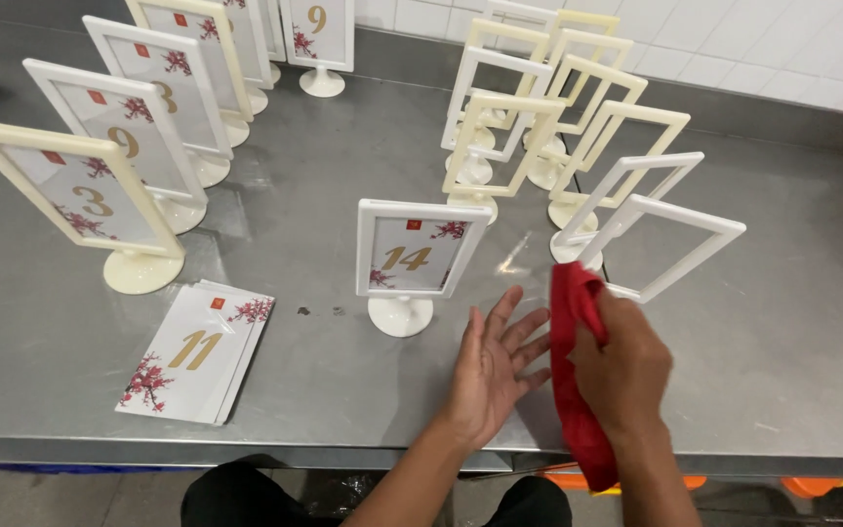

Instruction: Cleaning plastic table number stands with a cloth and inserting printed number cards into them.

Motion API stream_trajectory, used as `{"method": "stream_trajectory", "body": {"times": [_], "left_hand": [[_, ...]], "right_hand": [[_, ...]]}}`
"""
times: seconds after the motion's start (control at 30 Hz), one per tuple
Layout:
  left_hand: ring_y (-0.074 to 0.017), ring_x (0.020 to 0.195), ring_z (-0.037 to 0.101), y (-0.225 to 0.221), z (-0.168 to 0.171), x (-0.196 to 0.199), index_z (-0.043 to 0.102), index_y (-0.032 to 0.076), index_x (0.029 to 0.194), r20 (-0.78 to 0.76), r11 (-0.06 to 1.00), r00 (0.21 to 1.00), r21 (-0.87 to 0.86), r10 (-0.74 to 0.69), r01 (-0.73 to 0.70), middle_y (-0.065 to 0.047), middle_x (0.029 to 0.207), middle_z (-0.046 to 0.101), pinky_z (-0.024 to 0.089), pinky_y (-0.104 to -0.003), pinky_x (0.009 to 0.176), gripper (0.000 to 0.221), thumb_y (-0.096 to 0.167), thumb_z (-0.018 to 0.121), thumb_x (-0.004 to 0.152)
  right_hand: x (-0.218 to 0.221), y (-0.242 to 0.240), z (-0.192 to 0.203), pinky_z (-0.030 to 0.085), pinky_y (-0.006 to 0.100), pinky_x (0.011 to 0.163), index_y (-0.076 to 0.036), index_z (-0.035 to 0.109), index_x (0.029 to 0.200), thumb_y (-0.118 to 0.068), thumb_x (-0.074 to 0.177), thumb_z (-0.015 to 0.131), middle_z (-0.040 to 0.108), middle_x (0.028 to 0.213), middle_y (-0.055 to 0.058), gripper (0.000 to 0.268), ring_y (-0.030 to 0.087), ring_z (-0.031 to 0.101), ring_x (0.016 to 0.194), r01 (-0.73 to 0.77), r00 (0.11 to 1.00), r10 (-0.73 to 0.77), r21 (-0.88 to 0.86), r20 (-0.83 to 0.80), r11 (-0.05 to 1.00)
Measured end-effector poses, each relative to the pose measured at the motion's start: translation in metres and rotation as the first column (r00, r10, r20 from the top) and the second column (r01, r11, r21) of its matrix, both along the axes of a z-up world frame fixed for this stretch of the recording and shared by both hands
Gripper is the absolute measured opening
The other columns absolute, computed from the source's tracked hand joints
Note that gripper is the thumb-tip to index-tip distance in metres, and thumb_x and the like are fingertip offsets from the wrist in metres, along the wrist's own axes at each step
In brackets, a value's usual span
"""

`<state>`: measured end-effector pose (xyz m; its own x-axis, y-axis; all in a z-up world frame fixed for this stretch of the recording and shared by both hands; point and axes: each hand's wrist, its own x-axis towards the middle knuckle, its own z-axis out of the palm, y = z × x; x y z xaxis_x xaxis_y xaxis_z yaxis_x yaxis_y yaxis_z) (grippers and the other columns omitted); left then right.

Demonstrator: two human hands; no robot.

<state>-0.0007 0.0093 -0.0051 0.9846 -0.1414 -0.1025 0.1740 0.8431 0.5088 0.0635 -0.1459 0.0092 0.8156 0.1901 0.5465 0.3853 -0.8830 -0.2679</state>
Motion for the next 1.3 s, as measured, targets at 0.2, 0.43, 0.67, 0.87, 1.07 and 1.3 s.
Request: {"method": "stream_trajectory", "body": {"times": [0.2, 0.43, 0.67, 0.87, 1.07, 1.3], "left_hand": [[-0.0120, 0.142, 0.051, -0.007, 0.019, -0.001, 0.053, 0.022, 0.150, -0.179, 0.999, 0.983, -0.006, 0.051, -0.053, -0.001, 0.150, 0.060, 0.042, -0.029, 0.114, 0.075, 0.066, 0.033, 0.092], [-0.0285, 0.127, 0.059, 0.009, 0.000, 0.008, 0.046, 0.033, 0.157, -0.046, 0.983, 0.999, -0.183, -0.023, 0.015, -0.011, 0.150, 0.058, 0.046, -0.043, 0.095, 0.081, 0.074, 0.037, 0.087], [-0.0307, 0.119, 0.065, 0.013, -0.001, 0.002, 0.046, 0.016, 0.154, 0.062, 0.997, 0.998, -0.082, 0.014, -0.009, -0.018, 0.144, 0.062, 0.056, -0.036, 0.087, 0.094, 0.079, 0.028, 0.087], [-0.0262, 0.131, 0.063, 0.040, 0.011, -0.020, 0.048, 0.016, 0.146, 0.281, 0.906, 0.959, 0.400, 0.023, -0.139, -0.010, 0.147, 0.061, 0.047, -0.045, 0.110, 0.063, 0.048, 0.058, 0.093], [-0.0200, 0.147, 0.047, 0.066, 0.044, -0.060, 0.056, 0.013, 0.145, 0.378, 0.826, 0.922, 0.545, -0.088, -0.145, -0.006, 0.152, 0.057, 0.033, -0.039, 0.123, 0.049, 0.037, 0.045, 0.104], [-0.0253, 0.140, 0.051, 0.085, 0.051, -0.066, 0.060, 0.009, 0.142, 0.425, 0.875, 0.897, 0.474, -0.125, -0.103, -0.006, 0.138, 0.053, 0.041, -0.046, 0.120, 0.043, 0.029, 0.043, 0.108]], "right_hand": [[-0.033, 0.063, 0.004, 0.042, 0.033, 0.060, -0.011, 0.055, 0.073, -0.018, 0.100, 0.057, 0.058, 0.061, 0.000, 0.028, 0.015, 0.051, 0.058, -0.185, 0.919, 0.313, 0.438, -0.241, 0.880], [-0.051, 0.041, -0.030, 0.036, 0.034, 0.053, -0.012, 0.056, 0.074, -0.020, 0.096, 0.059, 0.055, 0.065, 0.001, 0.023, 0.019, 0.050, 0.056, -0.619, 0.736, 0.669, 0.299, -0.104, 0.727], [-0.035, -0.024, -0.032, 0.054, 0.035, 0.056, -0.009, 0.069, 0.128, -0.016, 0.090, 0.074, 0.064, 0.082, 0.005, 0.039, 0.024, 0.061, 0.066, -0.792, 0.595, 0.799, -0.229, -0.086, 0.565], [0.017, -0.074, -0.042, 0.056, 0.041, 0.064, -0.014, 0.042, 0.153, -0.013, 0.087, 0.074, 0.069, 0.099, 0.007, 0.074, 0.027, 0.063, 0.078, -0.741, 0.622, 0.697, -0.557, -0.358, 0.375], [0.015, -0.046, -0.012, 0.051, 0.042, 0.074, -0.014, 0.061, 0.135, -0.072, 0.089, 0.062, 0.061, 0.099, 0.006, 0.074, 0.028, 0.059, 0.082, -0.718, 0.677, 0.677, -0.458, -0.288, 0.524], [-0.065, 0.008, 0.018, 0.055, 0.036, 0.107, -0.013, 0.069, 0.136, -0.013, 0.074, 0.082, 0.077, 0.135, 0.008, 0.064, 0.022, 0.073, 0.125, -0.154, 0.686, 0.498, 0.564, -0.530, 0.812]]}}
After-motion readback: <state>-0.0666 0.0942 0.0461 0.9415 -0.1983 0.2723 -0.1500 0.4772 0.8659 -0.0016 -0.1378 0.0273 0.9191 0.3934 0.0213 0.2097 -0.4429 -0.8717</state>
